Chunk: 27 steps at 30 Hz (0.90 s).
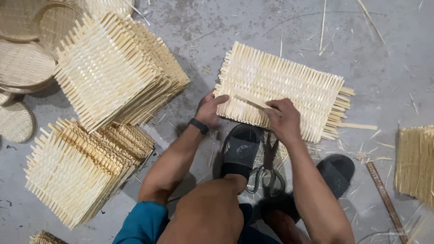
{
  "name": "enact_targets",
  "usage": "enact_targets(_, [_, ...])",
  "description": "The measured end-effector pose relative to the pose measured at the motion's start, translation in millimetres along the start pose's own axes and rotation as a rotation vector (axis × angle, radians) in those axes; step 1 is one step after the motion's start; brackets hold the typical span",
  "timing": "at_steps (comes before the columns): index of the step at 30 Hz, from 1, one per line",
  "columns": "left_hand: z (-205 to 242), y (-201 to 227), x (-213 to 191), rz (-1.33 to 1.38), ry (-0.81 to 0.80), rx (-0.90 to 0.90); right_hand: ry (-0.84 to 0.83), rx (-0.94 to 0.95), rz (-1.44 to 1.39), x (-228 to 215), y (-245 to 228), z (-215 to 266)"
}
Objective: The person sits on the floor and uses shears to cut rectangular bamboo mats in half. They repeatedly pick up mats, cut them, and stack the halves into separate piles.
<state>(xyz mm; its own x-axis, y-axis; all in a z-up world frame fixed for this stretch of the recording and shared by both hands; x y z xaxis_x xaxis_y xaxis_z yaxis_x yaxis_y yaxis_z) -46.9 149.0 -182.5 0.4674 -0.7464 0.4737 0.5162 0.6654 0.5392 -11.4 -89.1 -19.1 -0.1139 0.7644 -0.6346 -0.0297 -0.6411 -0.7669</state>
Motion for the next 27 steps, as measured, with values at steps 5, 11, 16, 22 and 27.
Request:
enact_targets(5, [11, 21, 11, -0.179, 0.019, 0.065, 0.016, 0.111, -0.106, 18, 13, 16])
enact_targets(11, [48, 43, 66, 0.066, 0.039, -0.216, -0.225, 0.404, -0.242, 25, 46, 95])
enact_targets(16, [67, 68, 112, 0.434, 0.091, -0.342, -0.043, 0.258, -0.782, -5, 58, 95])
enact_targets(22, [74, 70, 133, 0.339, 0.169, -0.308, 0.397, 0.826, -1.075, -15, 92, 116])
enact_targets(27, [90, 86, 155, 0.101, -0.193, -0.02, 0.298, 0.298, -1.53, -68, 14, 80])
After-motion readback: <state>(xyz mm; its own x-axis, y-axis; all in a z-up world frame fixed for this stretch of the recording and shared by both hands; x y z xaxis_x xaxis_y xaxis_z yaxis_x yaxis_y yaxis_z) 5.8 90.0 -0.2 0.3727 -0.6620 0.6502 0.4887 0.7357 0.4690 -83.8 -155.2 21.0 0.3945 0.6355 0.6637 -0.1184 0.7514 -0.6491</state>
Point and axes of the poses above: each hand's wrist, its own z-axis away from the middle knuckle, its own x-axis out of the palm, y = z × x, the point moved 10 cm from there along -z, towards the middle knuckle, and after that the axes turned 6 degrees about y, right-handed, at the moved point
